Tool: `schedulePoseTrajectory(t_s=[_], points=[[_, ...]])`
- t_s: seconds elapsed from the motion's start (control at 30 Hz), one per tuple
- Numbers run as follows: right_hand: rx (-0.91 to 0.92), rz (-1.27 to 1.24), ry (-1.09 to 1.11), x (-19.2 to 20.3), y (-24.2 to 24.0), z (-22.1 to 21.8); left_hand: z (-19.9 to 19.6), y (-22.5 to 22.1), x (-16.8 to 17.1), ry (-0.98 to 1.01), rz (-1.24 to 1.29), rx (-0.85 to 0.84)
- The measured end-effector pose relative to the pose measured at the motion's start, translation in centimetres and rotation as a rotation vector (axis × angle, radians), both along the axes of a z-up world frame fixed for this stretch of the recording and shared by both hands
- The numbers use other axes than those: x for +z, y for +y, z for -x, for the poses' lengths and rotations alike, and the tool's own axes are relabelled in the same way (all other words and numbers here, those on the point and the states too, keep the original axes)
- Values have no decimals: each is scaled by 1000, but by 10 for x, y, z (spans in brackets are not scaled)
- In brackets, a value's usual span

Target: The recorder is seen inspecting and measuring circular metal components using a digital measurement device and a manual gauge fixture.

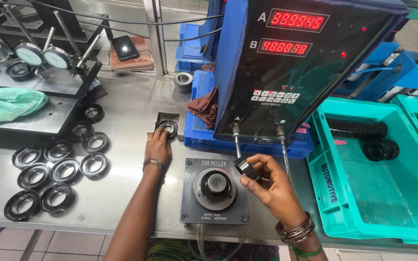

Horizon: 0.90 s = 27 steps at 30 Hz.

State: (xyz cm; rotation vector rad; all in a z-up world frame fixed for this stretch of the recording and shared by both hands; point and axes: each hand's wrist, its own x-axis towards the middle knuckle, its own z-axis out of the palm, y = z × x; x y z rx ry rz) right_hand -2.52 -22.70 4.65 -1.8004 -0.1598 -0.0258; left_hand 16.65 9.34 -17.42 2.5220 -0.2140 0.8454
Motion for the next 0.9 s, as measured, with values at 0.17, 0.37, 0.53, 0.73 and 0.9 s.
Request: schedulePoseTrajectory(t_s=[0.17, 0.37, 0.53, 0.73, 0.9], points=[[-54, -55, -13, 4, -10, 2, 65, -5, 77, 332, -73, 102], [-171, -200, -8, 0, -19, -2, 116, 38, 91, 347, -143, 256], [-193, -344, 23, -1, -22, -3, 130, 83, 72, 427, -100, 392], [-170, -390, -8, -5, -24, -6, 134, 28, 69, 91, -65, 427], [-227, -360, -4, 0, -21, -7, 184, -97, 178, 404, 113, -466]])
